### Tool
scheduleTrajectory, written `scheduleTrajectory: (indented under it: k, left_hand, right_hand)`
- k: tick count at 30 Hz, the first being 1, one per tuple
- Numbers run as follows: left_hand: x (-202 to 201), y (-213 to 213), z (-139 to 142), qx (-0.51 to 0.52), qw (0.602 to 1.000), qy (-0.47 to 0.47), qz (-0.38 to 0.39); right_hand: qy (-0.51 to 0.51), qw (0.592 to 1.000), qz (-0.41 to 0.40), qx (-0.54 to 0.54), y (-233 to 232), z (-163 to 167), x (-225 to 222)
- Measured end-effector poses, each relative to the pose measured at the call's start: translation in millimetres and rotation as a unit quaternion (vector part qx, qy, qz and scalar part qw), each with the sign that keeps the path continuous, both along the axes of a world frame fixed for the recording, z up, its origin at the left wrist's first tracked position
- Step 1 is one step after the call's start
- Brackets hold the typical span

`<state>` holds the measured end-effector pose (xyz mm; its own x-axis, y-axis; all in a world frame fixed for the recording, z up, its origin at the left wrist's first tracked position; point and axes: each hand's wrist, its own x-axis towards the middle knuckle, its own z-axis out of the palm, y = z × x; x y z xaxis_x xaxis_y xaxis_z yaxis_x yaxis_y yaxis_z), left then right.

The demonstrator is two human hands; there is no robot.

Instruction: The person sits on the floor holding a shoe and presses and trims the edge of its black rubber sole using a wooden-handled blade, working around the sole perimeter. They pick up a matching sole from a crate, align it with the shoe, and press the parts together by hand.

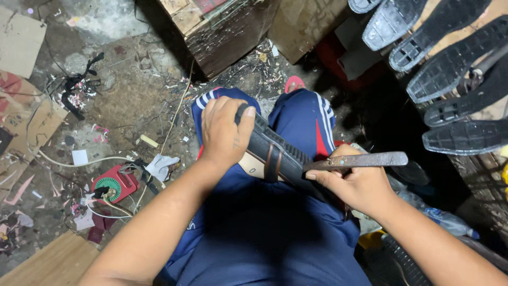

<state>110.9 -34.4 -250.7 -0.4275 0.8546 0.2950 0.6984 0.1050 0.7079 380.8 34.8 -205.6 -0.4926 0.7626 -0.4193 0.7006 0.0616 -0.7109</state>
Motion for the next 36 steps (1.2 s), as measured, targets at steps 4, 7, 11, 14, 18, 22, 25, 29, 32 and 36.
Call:
scheduleTrajectory:
  k: [4,7,11,14,18,22,25,29,32,36]
  left_hand:
    - [-5.6,1.9,-3.8,-0.007,1.000,-0.010,-0.006]
    - [-8.0,2.1,-9.3,-0.015,1.000,-0.017,-0.012]
    - [-10.3,2.3,-11.3,-0.017,1.000,-0.013,-0.003]
    - [-11.8,3.1,-7.8,-0.008,1.000,-0.014,-0.012]
    - [-13.2,2.9,-5.4,-0.008,1.000,-0.017,-0.010]
    - [-15.2,2.1,-7.6,-0.018,0.999,-0.025,-0.015]
    - [-20.7,3.9,-11.7,-0.007,0.999,-0.028,-0.015]
    - [-23.8,3.0,-15.1,-0.016,0.999,-0.048,-0.017]
    - [-21.6,0.6,-18.9,-0.010,0.998,-0.054,-0.031]
    - [-17.5,-0.3,-22.0,0.010,0.996,-0.085,-0.033]
  right_hand:
    - [0.086,0.989,0.092,0.077,11.7,-2.9,-27.0]
    - [0.016,0.994,0.103,0.024,30.6,-0.9,-54.0]
    - [-0.005,0.989,0.145,-0.022,48.5,8.8,-78.1]
    - [0.045,0.991,0.121,0.035,37.7,10.3,-77.4]
    - [0.101,0.993,0.012,0.062,17.4,-8.3,-67.8]
    - [0.150,0.980,0.085,0.099,17.1,-23.3,-67.7]
    - [0.160,0.978,0.089,0.097,25.0,-26.2,-74.7]
    - [0.087,0.986,0.133,0.049,41.7,-0.6,-107.5]
    - [-0.081,0.965,0.250,-0.017,65.8,29.3,-145.9]
    - [-0.250,0.823,0.493,0.129,55.7,61.0,-188.6]
